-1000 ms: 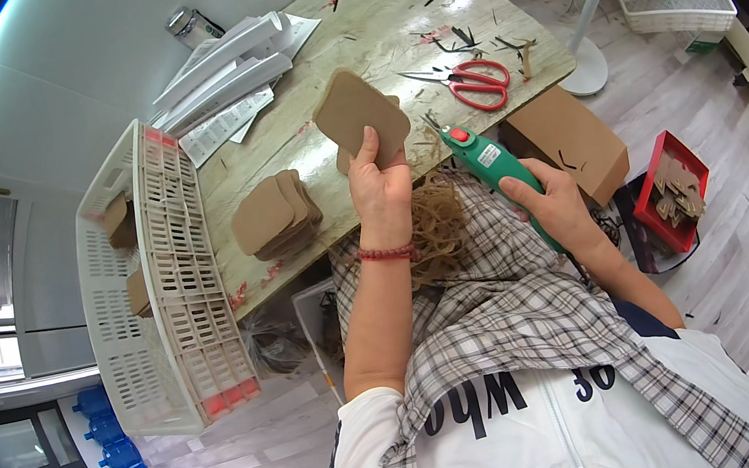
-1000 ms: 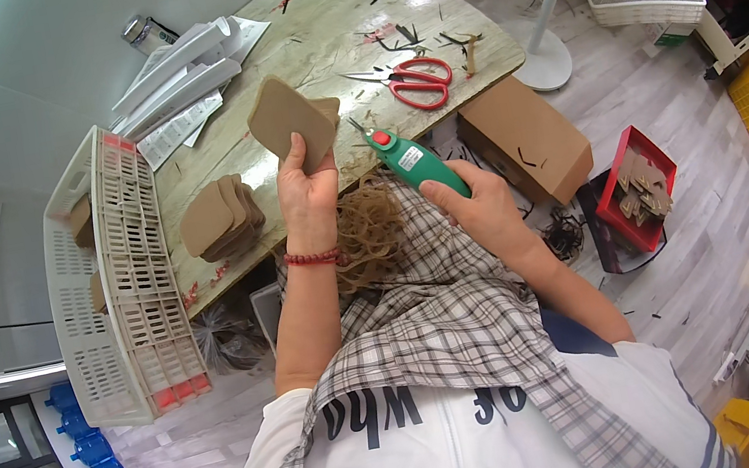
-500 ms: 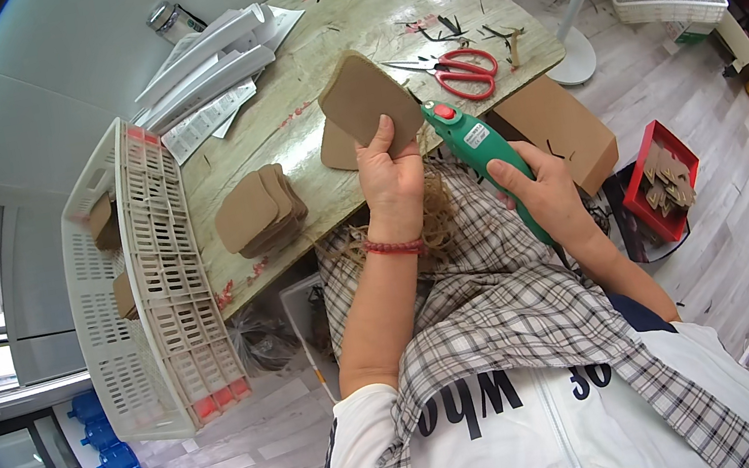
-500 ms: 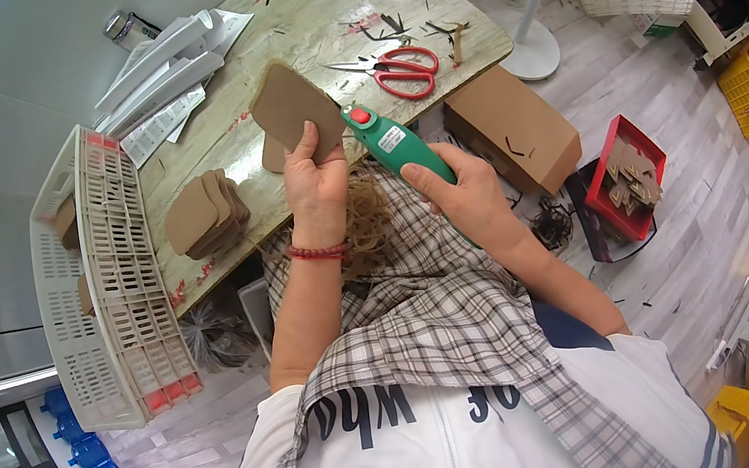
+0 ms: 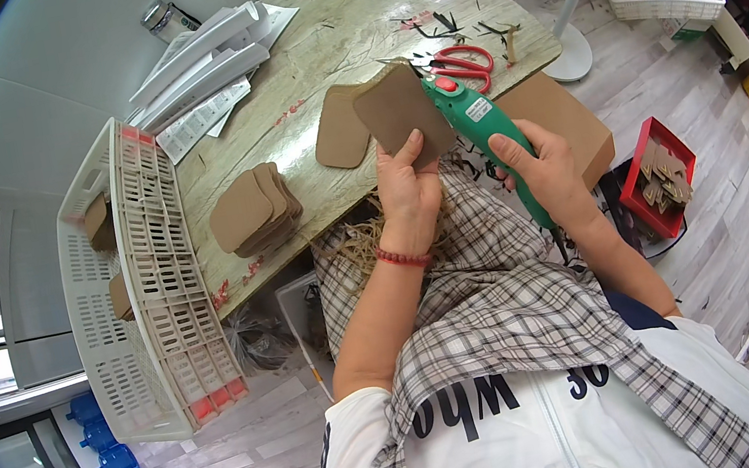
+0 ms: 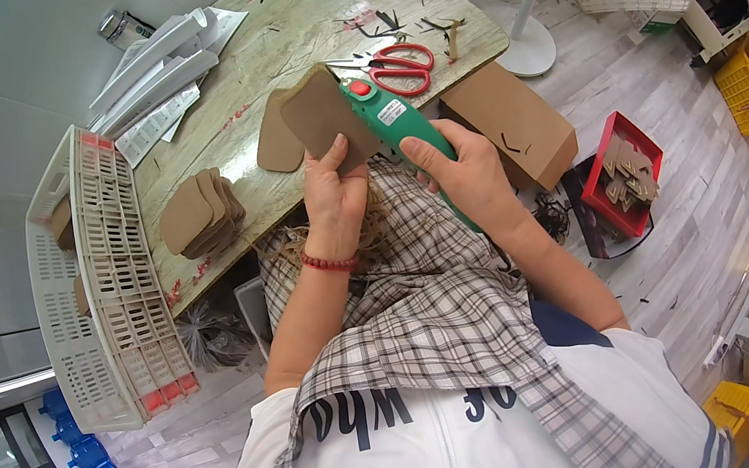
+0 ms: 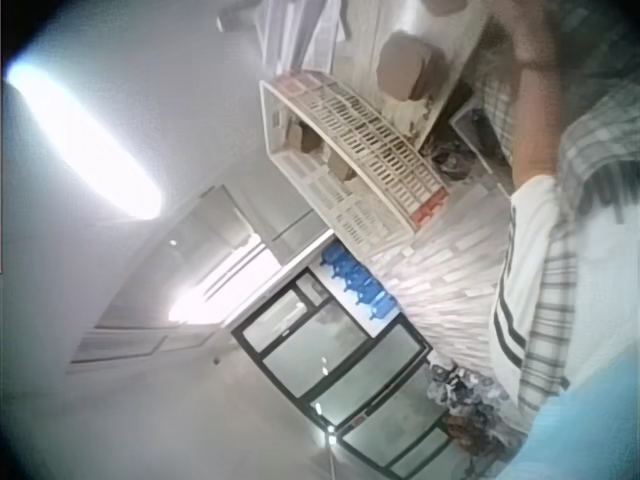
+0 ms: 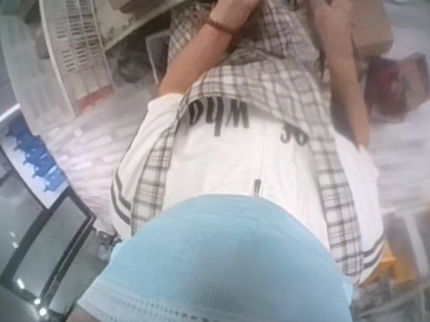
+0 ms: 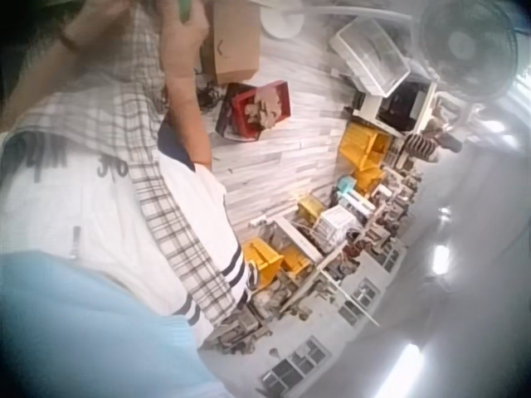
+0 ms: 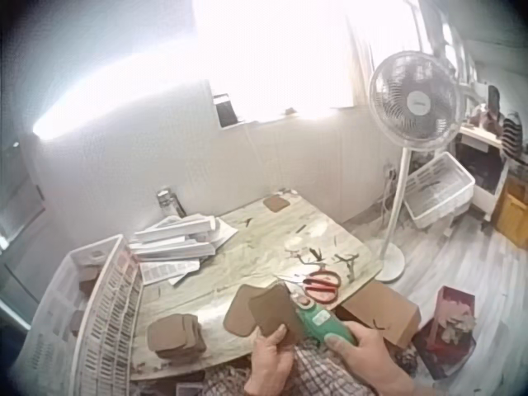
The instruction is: The person repeatedly smooths the edges of small brown cardboard pieces using a green rotary tool. They pick up each piece from a white basket, run the tool along the edges, and place the finished pieces on the table. The process is repeated for multiple pieces throughout the clip.
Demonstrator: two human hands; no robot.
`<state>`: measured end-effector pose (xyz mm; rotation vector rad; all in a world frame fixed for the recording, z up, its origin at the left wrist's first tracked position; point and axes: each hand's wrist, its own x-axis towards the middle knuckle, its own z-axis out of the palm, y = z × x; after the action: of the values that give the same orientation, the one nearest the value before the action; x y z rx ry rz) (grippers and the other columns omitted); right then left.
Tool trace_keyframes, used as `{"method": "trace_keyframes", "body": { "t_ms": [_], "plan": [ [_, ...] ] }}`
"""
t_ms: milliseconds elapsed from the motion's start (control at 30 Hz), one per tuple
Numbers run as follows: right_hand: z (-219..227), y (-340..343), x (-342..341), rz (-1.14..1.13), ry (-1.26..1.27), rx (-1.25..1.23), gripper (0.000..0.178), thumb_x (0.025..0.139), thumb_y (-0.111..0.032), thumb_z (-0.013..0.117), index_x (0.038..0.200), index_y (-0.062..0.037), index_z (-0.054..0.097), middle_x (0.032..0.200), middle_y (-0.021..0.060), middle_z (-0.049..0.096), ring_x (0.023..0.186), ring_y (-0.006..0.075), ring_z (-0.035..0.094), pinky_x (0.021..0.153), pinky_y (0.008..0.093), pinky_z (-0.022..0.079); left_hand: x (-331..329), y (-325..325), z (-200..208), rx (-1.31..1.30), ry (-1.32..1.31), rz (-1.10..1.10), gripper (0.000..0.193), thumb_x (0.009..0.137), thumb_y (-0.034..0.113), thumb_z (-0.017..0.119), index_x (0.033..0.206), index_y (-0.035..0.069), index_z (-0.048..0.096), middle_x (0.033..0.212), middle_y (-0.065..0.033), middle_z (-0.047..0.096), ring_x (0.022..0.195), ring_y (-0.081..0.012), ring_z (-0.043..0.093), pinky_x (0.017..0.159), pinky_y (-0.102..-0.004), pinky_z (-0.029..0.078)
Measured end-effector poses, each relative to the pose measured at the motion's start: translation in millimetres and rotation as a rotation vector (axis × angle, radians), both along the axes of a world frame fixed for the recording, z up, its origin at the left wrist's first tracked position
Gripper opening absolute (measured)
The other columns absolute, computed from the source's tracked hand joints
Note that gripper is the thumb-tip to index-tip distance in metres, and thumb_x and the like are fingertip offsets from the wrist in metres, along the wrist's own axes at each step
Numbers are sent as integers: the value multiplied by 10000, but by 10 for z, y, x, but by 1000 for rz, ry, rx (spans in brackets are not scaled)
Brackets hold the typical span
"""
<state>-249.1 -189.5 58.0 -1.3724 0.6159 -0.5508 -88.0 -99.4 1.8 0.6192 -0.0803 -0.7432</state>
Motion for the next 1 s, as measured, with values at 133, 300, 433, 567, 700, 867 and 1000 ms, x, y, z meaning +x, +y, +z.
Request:
{"method": "trace_keyframes", "body": {
  "t_ms": [133,300,433,567,700,867,1000],
  "plan": [
    [42,-62,-63,51,-8,60,323,910,-282,675,1016,21,641,694,-3,570,577,57,512,523,213,422,56,129,27,92,-108,-6,374,863,-117,562,1207,28,544,1171,-100,632,1029,-221,637,874,-373,562],
    [-7,-159,-203,151,5,64,309,909,-269,673,1016,19,637,686,-4,561,581,61,514,522,223,417,337,392,78,259,-328,-110,325,836,-118,592,1132,17,611,1058,-87,686,916,-194,680,762,-321,585],
    [-19,-204,-328,218,68,-9,310,903,-271,677,1006,19,640,678,-4,555,583,62,513,524,226,414,516,574,181,408,-488,-203,361,823,-113,607,1162,8,615,1041,-64,690,886,-151,675,741,-274,567],
    [-55,-199,-423,258,128,-44,319,897,-280,679,1004,18,645,683,-6,559,580,57,507,529,220,412,602,673,296,526,-541,-334,393,798,-115,617,1176,-11,618,1027,-59,691,853,-129,665,733,-260,549],
    [-44,-160,-434,256,154,-26,329,894,-286,676,1023,16,647,696,-6,568,588,54,507,537,217,416,578,701,320,592,-519,-433,411,782,-116,621,1180,-12,617,1033,-69,689,857,-134,665,737,-274,550],
    [-52,-127,-380,249,169,-43,350,893,-300,673,1037,18,649,708,-2,574,605,55,518,549,222,425,497,714,318,637,-444,-520,407,772,-101,633,1168,-8,625,1020,-70,689,857,-137,662,735,-274,545],
    [-50,-137,-332,271,163,-29,361,893,-313,671,1032,20,650,710,3,578,608,59,523,550,226,430,510,734,341,694,-450,-597,394,773,-88,630,1157,0,629,999,-61,686,837,-130,652,727,-266,535]
  ]
}}
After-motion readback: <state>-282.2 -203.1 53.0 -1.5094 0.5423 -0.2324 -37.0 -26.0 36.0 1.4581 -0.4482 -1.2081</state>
